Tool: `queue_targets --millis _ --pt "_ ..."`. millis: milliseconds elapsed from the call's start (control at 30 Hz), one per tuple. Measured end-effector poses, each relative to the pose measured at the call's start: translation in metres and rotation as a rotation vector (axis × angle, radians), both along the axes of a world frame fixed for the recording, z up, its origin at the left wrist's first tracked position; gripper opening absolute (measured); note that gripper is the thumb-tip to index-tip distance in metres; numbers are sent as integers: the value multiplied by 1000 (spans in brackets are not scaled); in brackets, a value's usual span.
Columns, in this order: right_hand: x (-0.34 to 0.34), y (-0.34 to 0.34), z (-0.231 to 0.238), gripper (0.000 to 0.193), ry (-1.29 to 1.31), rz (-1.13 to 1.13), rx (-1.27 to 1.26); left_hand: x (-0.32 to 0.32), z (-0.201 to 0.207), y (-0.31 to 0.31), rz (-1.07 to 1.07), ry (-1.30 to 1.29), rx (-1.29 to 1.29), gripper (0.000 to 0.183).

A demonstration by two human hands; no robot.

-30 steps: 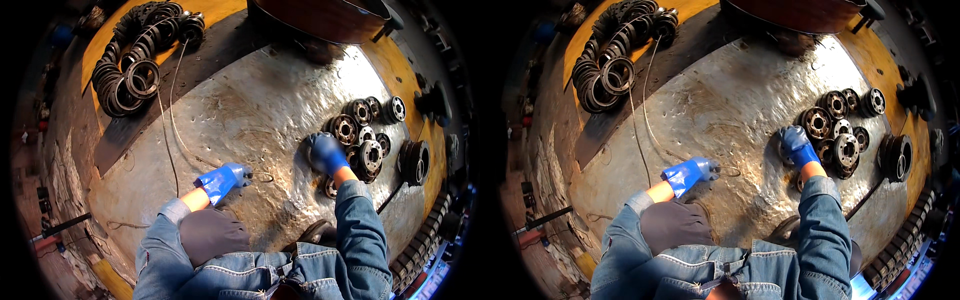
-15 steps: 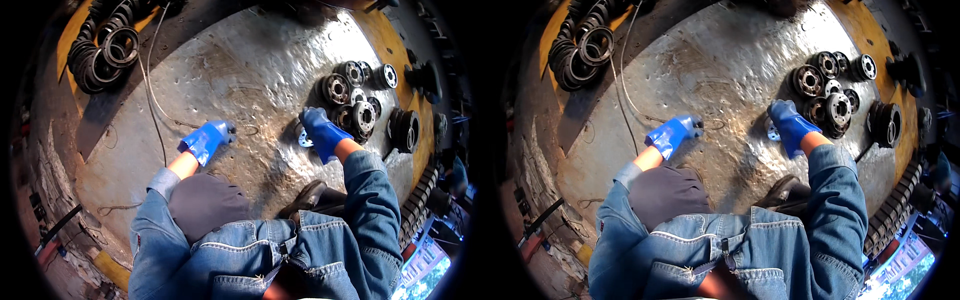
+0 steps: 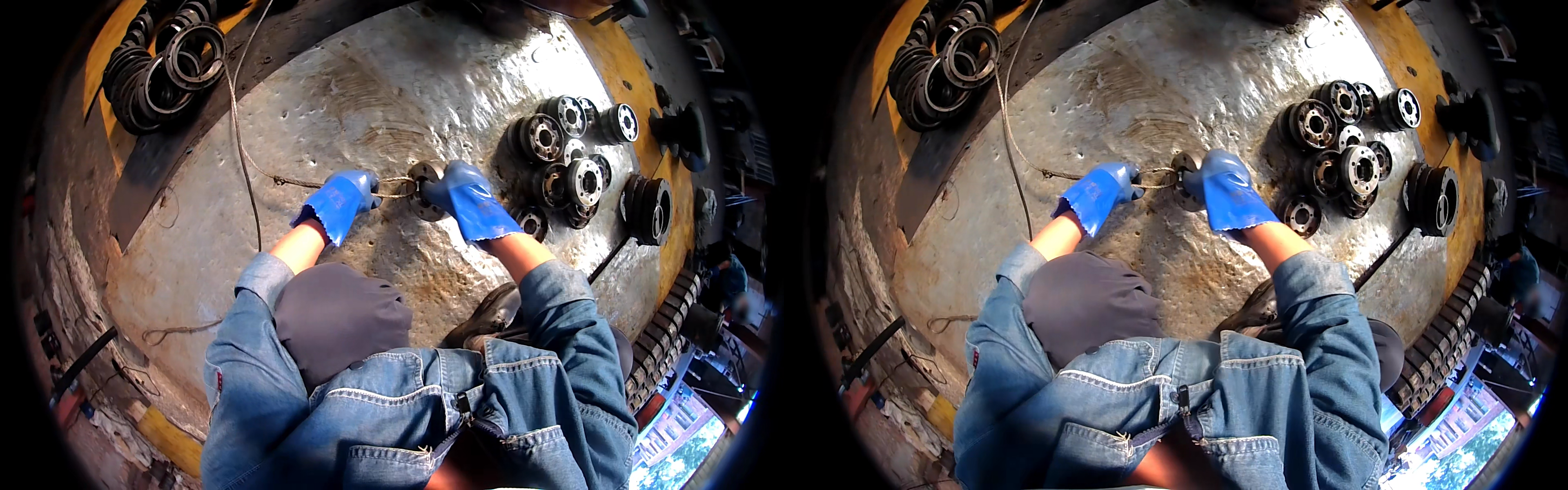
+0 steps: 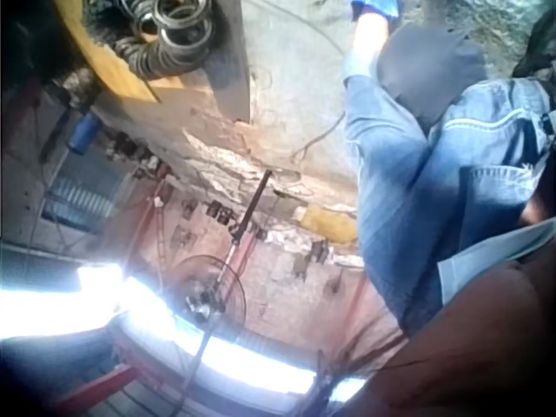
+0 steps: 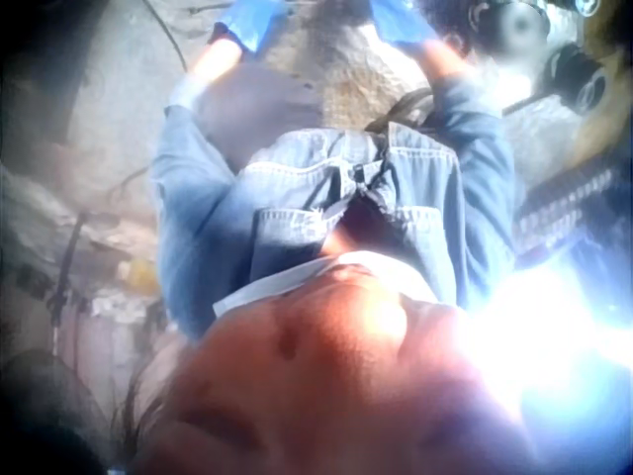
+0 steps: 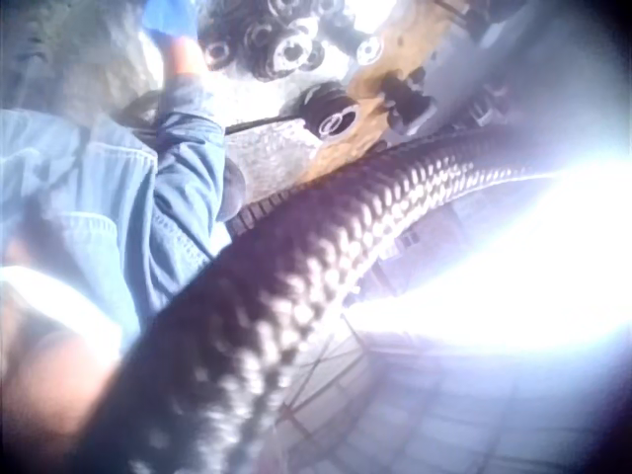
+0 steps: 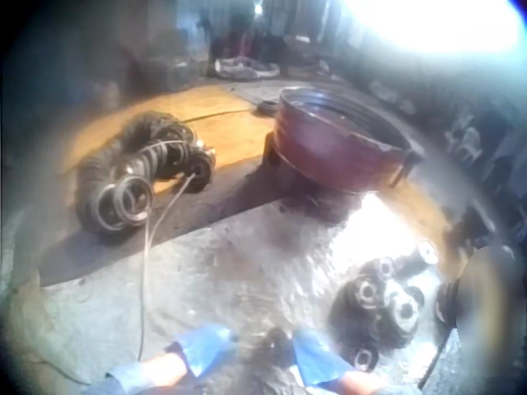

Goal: The person cleans oily metal components by dipping them into a cleaning solution and wiping them with a wire and cloth, then strings the cleaned parts onto a long wire.

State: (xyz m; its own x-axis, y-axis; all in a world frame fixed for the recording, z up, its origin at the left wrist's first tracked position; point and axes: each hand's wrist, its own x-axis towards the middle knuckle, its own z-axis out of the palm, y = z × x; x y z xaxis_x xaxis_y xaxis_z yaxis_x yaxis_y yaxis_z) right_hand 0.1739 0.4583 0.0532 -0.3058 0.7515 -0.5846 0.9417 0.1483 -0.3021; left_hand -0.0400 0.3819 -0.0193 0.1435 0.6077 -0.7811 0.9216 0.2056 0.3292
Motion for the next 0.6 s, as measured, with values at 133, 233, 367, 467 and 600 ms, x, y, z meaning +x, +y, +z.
queue_targets --millis 133,233,367,467,600 --pt "-23 -2 14 64 149 -108 -209 3 13 -1 42 17 46 37" --pt "-18 -9 2 49 473 -329 -371 -14 -20 -14 80 -12 110 37" --pt "4 -28 -67 47 604 -259 -164 -13 -21 -16 91 -51 92 35" --pt "4 -38 -100 46 534 -329 -99 -2 -16 -10 75 -35 107 35" --pt "8 -37 -133 43 665 -394 -118 12 -15 4 5 -32 110 37"
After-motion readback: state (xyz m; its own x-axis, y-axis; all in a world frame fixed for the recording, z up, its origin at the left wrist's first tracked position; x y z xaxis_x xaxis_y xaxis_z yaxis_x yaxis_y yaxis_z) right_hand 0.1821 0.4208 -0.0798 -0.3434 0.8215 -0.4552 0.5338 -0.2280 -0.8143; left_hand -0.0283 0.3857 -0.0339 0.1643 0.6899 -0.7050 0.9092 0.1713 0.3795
